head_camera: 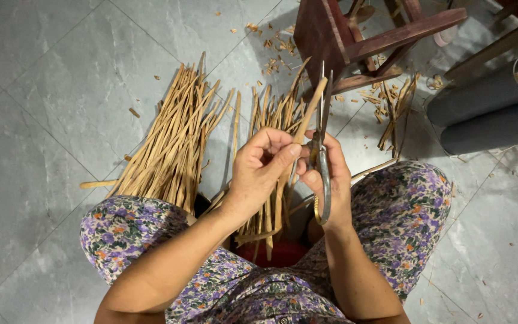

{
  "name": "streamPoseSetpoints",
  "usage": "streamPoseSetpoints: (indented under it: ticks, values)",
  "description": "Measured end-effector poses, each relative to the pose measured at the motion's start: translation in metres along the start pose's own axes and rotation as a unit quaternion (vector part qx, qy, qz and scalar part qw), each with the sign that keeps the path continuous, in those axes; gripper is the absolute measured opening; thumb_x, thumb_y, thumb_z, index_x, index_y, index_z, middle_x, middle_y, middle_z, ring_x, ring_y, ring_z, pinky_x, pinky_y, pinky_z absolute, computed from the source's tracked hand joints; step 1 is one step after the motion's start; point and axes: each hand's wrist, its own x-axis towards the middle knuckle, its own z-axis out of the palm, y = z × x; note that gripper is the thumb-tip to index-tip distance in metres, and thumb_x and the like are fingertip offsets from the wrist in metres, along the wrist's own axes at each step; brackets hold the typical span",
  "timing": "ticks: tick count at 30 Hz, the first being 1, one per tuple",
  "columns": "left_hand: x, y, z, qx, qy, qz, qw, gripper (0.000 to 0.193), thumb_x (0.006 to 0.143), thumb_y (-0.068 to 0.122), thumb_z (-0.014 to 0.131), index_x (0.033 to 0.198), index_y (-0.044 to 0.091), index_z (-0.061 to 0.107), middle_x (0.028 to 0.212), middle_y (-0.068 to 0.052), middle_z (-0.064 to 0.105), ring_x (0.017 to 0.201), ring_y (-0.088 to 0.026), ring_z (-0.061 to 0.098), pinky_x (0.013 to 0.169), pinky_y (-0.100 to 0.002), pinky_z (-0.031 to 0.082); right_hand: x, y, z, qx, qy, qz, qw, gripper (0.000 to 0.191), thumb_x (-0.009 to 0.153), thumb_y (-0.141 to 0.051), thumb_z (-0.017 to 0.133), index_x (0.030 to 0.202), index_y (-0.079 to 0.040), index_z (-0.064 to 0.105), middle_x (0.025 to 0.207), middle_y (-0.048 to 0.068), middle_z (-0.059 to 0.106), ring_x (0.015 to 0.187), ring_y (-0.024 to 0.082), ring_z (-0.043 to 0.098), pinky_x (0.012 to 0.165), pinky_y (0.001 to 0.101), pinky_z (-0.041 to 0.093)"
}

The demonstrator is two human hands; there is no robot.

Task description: The person sits on the floor and uses scissors to trim the ends of thin wooden sticks. They pick up sticks from a pile, cut the ends, and place the trimmed sticks into a separate pile.

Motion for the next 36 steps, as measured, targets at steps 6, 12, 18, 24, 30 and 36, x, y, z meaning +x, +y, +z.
streamPoseSetpoints:
  ticks: [6, 12, 18, 24, 30, 36]
  values:
    - [-0.003, 0.005, 0.002, 0.053, 0.001, 0.012, 0.999, 0.010, 0.104, 0.012, 0.065, 0.105, 0.002, 0.061, 0.087, -0.001, 0.070, 0.076, -0.004, 0.062, 0.066, -0.020, 0.050, 0.000, -0.001, 0.000, -0.002, -0.007, -0.008, 1.000, 0.083, 0.092, -0.048, 0.081, 0.150, 0.001, 0.046, 0.110, 0.000, 0.059, 0.096, 0.009, 0.054, 0.088, 0.0242, 0.047]
    - [-0.004, 0.002, 0.002, 0.070, -0.003, 0.032, 0.997, 0.009, 0.103, 0.010, 0.067, 0.103, 0.004, 0.059, 0.083, 0.000, 0.068, 0.075, -0.003, 0.061, 0.066, -0.020, 0.050, -0.001, 0.003, -0.002, -0.022, 0.008, -0.005, 1.000, 0.089, 0.089, -0.055, 0.082, 0.149, 0.001, 0.048, 0.101, -0.003, 0.057, 0.089, 0.006, 0.052, 0.082, 0.0212, 0.045]
    - [-0.003, -0.005, 0.003, 0.112, 0.004, 0.059, 0.992, 0.011, 0.101, 0.009, 0.069, 0.104, 0.004, 0.061, 0.082, 0.000, 0.068, 0.076, -0.004, 0.062, 0.068, -0.021, 0.051, -0.006, 0.010, -0.001, 0.030, 0.016, 0.001, 0.999, 0.079, 0.093, -0.043, 0.081, 0.147, 0.003, 0.048, 0.085, -0.003, 0.056, 0.066, 0.003, 0.049, 0.057, 0.0184, 0.038]
    - [-0.001, -0.012, -0.002, 0.095, 0.007, 0.046, 0.994, 0.010, 0.100, 0.010, 0.070, 0.102, 0.004, 0.062, 0.084, 0.002, 0.066, 0.077, -0.003, 0.059, 0.068, -0.021, 0.050, -0.007, 0.017, 0.000, 0.021, 0.030, 0.001, 0.999, 0.069, 0.097, -0.038, 0.077, 0.145, 0.002, 0.050, 0.088, -0.001, 0.059, 0.059, 0.004, 0.048, 0.051, 0.0193, 0.038]
    - [0.007, -0.008, -0.005, 0.139, 0.031, 0.065, 0.988, 0.010, 0.099, 0.011, 0.072, 0.102, 0.005, 0.065, 0.087, 0.005, 0.064, 0.080, -0.002, 0.056, 0.071, -0.020, 0.050, -0.003, 0.017, 0.002, -0.008, 0.058, 0.034, 0.998, 0.066, 0.096, -0.037, 0.076, 0.143, 0.001, 0.052, 0.073, 0.000, 0.055, 0.052, 0.005, 0.047, 0.047, 0.0191, 0.035]
    - [0.034, 0.009, -0.042, 0.199, 0.136, 0.167, 0.956, 0.015, 0.103, 0.013, 0.074, 0.098, 0.007, 0.061, 0.091, 0.006, 0.059, 0.082, -0.004, 0.052, 0.074, -0.021, 0.046, -0.002, 0.035, 0.007, -0.007, -0.022, 0.081, 0.996, 0.065, 0.093, -0.031, 0.075, 0.144, -0.002, 0.044, 0.096, 0.002, 0.067, 0.090, 0.010, 0.069, 0.061, 0.0222, 0.049]
